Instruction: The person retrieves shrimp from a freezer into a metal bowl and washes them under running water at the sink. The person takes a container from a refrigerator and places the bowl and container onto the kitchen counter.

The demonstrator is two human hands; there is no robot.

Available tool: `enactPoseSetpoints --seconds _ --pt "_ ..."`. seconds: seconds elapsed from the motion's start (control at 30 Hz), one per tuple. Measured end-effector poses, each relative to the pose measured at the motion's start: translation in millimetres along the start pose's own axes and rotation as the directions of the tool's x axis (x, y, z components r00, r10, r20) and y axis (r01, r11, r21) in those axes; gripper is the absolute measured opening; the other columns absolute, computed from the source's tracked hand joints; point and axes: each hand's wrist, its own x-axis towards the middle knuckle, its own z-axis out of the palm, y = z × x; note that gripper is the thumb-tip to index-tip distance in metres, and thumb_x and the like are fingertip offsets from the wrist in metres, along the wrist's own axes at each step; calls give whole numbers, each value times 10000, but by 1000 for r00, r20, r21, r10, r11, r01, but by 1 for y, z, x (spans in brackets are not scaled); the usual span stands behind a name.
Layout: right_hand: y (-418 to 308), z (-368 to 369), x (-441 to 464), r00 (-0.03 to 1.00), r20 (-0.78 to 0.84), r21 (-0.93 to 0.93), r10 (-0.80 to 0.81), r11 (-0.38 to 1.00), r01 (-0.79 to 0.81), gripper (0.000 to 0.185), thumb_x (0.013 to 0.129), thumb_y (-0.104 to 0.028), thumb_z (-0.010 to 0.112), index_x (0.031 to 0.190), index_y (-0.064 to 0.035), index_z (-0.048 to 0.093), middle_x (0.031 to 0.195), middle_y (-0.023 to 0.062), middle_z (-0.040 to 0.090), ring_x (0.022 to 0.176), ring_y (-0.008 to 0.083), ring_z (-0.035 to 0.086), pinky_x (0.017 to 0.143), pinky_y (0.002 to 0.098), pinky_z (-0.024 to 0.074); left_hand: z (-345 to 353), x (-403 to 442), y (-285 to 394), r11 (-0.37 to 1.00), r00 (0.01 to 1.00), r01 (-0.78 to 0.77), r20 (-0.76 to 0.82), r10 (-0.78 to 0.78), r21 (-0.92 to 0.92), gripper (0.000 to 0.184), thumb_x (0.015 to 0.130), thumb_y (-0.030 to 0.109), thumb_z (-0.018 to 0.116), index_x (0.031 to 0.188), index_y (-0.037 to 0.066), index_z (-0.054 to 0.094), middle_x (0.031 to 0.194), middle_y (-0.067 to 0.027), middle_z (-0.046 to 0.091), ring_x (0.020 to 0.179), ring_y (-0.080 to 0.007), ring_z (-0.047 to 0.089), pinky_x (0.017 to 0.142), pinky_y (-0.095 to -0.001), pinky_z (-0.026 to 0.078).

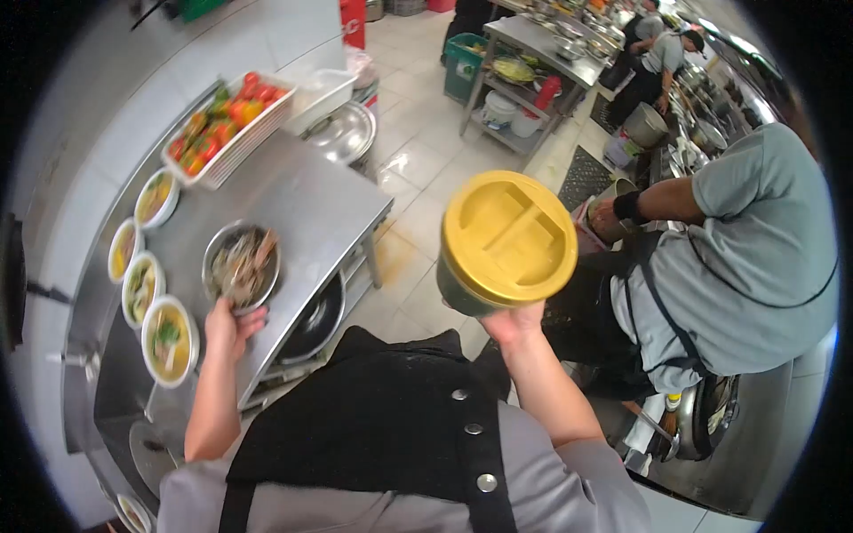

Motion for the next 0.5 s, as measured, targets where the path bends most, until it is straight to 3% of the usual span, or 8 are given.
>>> enactPoseSetpoints --seconds 0.13,0.17,0.27,0.33,0.5 --pt "-41 5 88 997 79 -78 6 997 0 705 844 -667 499 1354 -180 504 1350 125 541 1178 378 551 767 666 503 16 9 5 1000 998 -11 -62 10 -14 463 928 197 383 1208 -171 408 987 -304 628 718 -362 703 485 -350 593" --pt "-54 3 110 991 118 -61 55 997 -48 731 843 -690 477 1370 -183 488 1376 121 520 1209 375 526 820 690 468 27 5 9 1000 996 -20 -82 19 -15 451 923 191 381 1200 -163 416 983 -297 631 717 -360 702 480 -353 587" --pt "-95 -3 179 986 123 -15 115 993 -114 674 914 -598 449 1388 -120 451 1400 105 494 1266 295 488 1058 501 393 66 1 19 999 977 -28 -210 23 -19 417 902 181 384 1175 -128 448 972 -267 640 702 -353 697 466 -364 564" --pt "-122 -10 230 970 189 -19 155 988 -155 668 922 -597 436 1390 -120 451 1415 95 480 1290 289 461 1068 499 377 98 1 27 999 969 -39 -246 31 -28 438 906 215 375 1211 -90 450 971 -206 653 700 -318 693 487 -358 541" --pt "-186 7 343 925 272 -57 266 964 -261 710 905 -638 430 1416 -145 427 1445 94 448 1314 299 436 1079 523 353 189 14 47 991 944 -59 -328 17 -118 416 878 192 385 1171 -92 466 925 -223 659 673 -329 680 471 -379 528"
